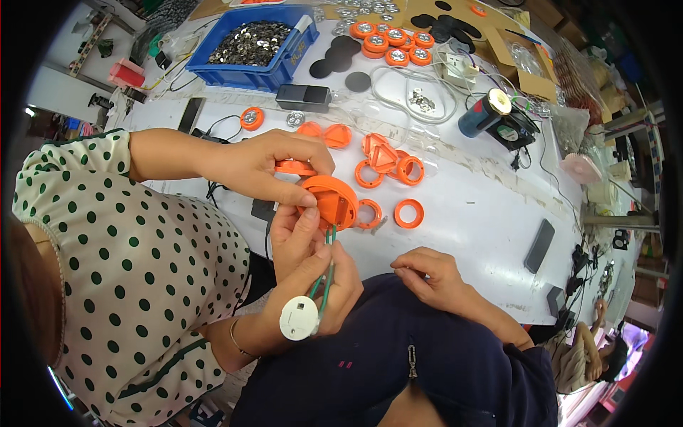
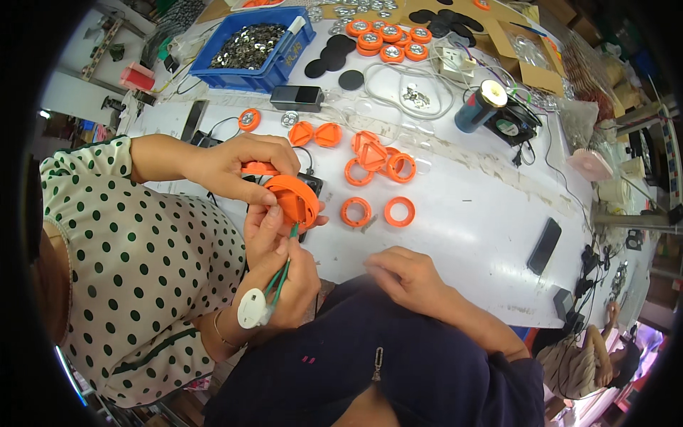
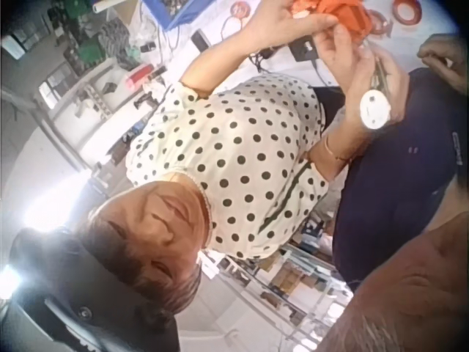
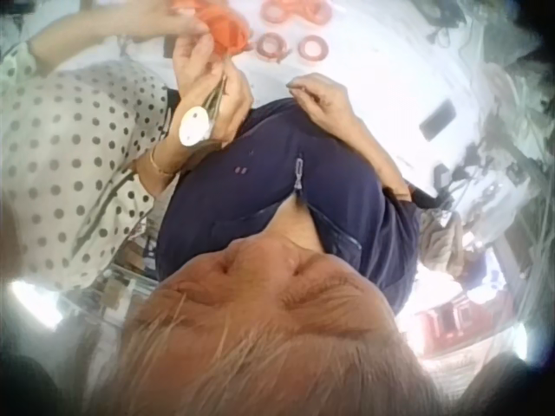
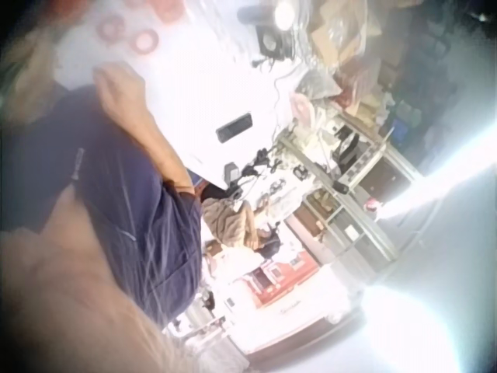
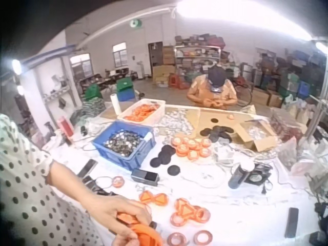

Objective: The person assembles electronic components and wires into orange circular housings, then covers them with plastic covers. The person uses tweezers to manipulate the components.

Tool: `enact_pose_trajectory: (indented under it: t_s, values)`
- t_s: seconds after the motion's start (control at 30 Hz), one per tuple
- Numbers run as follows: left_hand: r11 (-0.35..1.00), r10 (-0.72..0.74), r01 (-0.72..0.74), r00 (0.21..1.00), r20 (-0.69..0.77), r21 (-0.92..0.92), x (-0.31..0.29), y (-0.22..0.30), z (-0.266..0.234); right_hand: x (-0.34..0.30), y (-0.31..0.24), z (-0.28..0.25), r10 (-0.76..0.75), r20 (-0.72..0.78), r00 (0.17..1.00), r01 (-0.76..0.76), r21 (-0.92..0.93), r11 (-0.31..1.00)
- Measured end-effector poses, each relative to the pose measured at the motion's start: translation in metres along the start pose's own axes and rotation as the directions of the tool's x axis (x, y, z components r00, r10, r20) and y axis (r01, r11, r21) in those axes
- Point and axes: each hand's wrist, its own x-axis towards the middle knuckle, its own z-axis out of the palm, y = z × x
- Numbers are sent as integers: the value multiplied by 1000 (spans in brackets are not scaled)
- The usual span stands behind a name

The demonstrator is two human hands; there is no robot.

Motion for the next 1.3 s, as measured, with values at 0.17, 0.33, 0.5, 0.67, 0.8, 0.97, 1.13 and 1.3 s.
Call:
enact_pose_trajectory:
  t_s: [0.17,0.33,0.5,0.67,0.8,0.97,1.13,1.3]
  values:
    - [998,-55,52,997,-59,-39,-12,9,-2,-1,-2,1,61,13,998,-61,-16,998]
    - [992,-98,89,990,-105,-89,-16,11,-1,1,-3,2,82,34,996,-81,-11,997]
    - [955,-208,184,974,-87,-232,-8,5,-4,0,0,2,117,24,993,-116,-21,993]
    - [969,-217,193,964,-155,-155,-29,27,1,4,-8,5,94,72,993,-95,10,995]
    - [991,-115,104,982,-152,-80,-15,9,-5,1,2,2,130,26,991,-130,1,992]
    - [993,-108,98,975,-192,-59,-23,17,-3,2,1,3,105,41,994,-105,12,994]
    - [998,-23,35,977,-214,53,-23,15,-3,4,-1,3,118,44,992,-119,10,993]
    - [996,23,-5,981,-195,88,-13,6,-6,2,4,2,128,24,991,-128,5,992]
